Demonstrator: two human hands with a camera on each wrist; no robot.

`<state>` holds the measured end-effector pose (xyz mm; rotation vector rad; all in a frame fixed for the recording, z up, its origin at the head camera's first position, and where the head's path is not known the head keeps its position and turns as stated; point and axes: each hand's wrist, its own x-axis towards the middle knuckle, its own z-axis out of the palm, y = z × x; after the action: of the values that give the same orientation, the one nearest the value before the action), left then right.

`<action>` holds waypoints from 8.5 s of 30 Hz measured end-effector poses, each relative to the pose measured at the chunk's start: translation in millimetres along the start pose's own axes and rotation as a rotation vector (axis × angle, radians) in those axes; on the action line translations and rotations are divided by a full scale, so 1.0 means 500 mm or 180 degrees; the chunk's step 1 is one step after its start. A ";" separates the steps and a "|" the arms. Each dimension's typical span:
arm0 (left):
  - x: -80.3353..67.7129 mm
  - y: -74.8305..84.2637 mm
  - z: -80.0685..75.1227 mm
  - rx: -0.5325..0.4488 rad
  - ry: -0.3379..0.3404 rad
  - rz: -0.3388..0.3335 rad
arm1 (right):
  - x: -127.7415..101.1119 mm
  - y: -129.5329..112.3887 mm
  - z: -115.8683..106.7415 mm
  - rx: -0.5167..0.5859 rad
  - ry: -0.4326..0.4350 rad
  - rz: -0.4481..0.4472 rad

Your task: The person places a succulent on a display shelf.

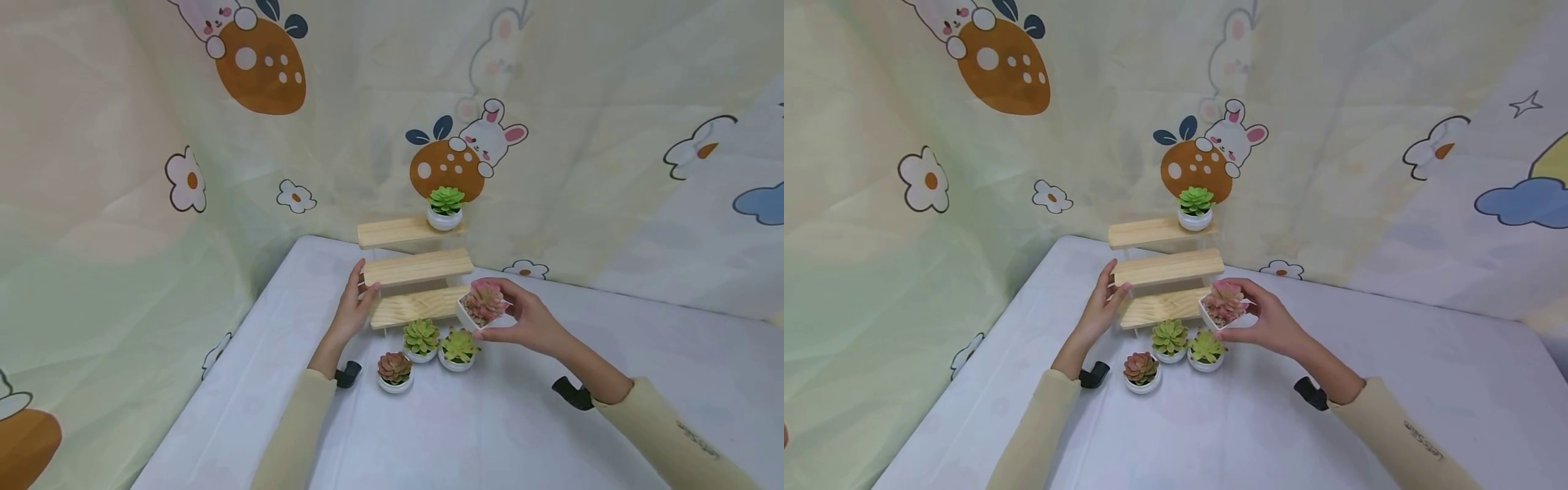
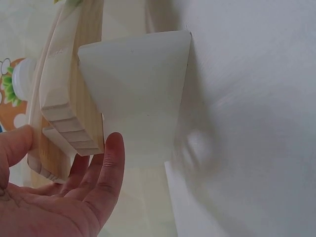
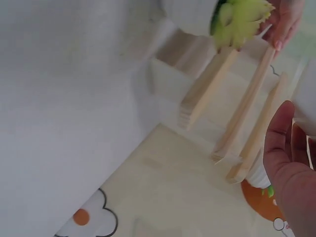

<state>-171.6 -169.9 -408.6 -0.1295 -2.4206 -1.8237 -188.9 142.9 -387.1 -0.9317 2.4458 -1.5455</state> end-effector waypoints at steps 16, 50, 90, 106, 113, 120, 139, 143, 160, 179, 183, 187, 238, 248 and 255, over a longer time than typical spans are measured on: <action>0.000 0.004 -0.002 0.0017 -0.0016 -0.0041 | 0.057 -0.045 0.016 0.0089 0.0132 -0.0024; -0.004 0.000 -0.003 0.0028 0.0008 0.0045 | 0.157 -0.114 0.063 0.0326 0.0234 0.0197; 0.012 -0.087 0.016 0.0068 0.0046 0.0049 | 0.298 -0.091 0.093 0.0410 0.0328 0.0171; -0.003 -0.016 0.002 0.0087 0.0040 0.0071 | 0.352 -0.079 0.114 0.0405 0.0318 0.0222; -0.012 0.015 -0.002 0.0100 -0.0008 0.0115 | 0.359 -0.081 0.113 0.0367 0.0301 0.0227; -0.012 0.016 -0.003 0.0101 0.0010 0.0102 | 0.364 -0.083 0.120 0.0388 0.0330 0.0154; -0.010 -0.021 0.005 0.0024 0.0039 0.0121 | 0.363 -0.072 0.141 0.0267 0.0363 0.0113; 0.001 -0.064 0.015 0.0030 0.0094 0.0120 | 0.355 -0.064 0.143 0.0493 0.0277 0.0063; -0.019 -0.008 0.006 0.0087 0.0042 0.0134 | 0.271 -0.057 0.127 0.0551 0.0463 0.0164; -0.021 0.006 -0.010 0.0111 0.0065 0.0119 | 0.092 -0.020 0.070 -0.0115 0.0355 0.0050; -0.019 0.006 -0.010 0.0114 0.0069 0.0128 | 0.048 0.002 0.071 -0.0116 0.0263 0.0158; -0.017 0.005 -0.006 0.0078 0.0056 0.0120 | 0.004 0.029 0.075 -0.0078 0.0179 0.0185; -0.014 0.005 0.004 0.0063 0.0035 0.0005 | -0.043 0.097 0.111 -0.0125 -0.0462 0.0711; -0.015 0.004 0.005 0.0052 0.0030 0.0000 | -0.045 0.084 0.092 0.0003 -0.0315 0.0698; -0.014 0.009 0.005 0.0115 0.0034 -0.0015 | -0.038 0.079 0.080 0.0004 -0.0196 0.0625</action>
<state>-164.1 -166.2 -405.8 -0.1105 -2.4472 -1.7768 -175.0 133.5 -444.3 -0.7030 2.4106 -1.4310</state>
